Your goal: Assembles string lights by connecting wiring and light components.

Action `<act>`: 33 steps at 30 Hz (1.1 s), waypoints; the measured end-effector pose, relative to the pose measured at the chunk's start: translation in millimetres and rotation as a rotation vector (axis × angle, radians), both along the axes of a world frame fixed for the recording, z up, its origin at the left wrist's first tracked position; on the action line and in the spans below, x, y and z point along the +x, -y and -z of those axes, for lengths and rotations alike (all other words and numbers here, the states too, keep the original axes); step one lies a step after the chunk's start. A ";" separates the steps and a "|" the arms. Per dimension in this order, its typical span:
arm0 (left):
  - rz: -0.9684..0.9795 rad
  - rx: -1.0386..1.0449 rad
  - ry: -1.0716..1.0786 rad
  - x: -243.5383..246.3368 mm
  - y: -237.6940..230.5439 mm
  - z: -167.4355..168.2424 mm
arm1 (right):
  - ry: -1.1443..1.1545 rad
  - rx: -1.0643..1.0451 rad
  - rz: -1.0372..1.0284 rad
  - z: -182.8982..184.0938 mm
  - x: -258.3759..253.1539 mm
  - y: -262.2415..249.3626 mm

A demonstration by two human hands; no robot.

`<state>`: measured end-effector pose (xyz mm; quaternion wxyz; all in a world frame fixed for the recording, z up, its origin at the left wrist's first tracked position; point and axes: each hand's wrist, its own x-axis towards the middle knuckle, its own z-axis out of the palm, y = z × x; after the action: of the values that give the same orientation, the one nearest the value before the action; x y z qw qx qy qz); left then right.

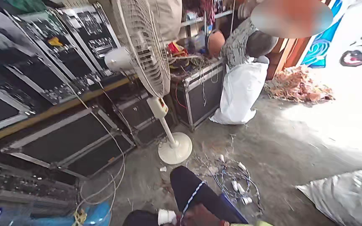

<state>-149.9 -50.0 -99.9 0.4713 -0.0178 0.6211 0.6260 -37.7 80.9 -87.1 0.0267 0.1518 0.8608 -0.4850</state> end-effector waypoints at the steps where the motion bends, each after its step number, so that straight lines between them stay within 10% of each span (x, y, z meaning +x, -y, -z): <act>1: -0.047 0.096 -0.052 1.0 10.3 12.5 | 0.047 0.000 -0.021 -2.2 -0.8 -2.9; 19: -0.525 0.090 -0.031 -7.1 19.2 3.7 | 0.134 -0.160 -0.052 4.7 2.9 2.7; 33: -0.411 0.058 -0.205 -14.4 20.0 20.2 | 0.164 -0.316 0.008 13.3 2.7 13.4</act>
<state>-164.3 -70.0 -120.2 0.2686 -0.0670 0.6307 0.7250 -35.0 67.4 -100.4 0.1186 0.1885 0.7680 -0.6004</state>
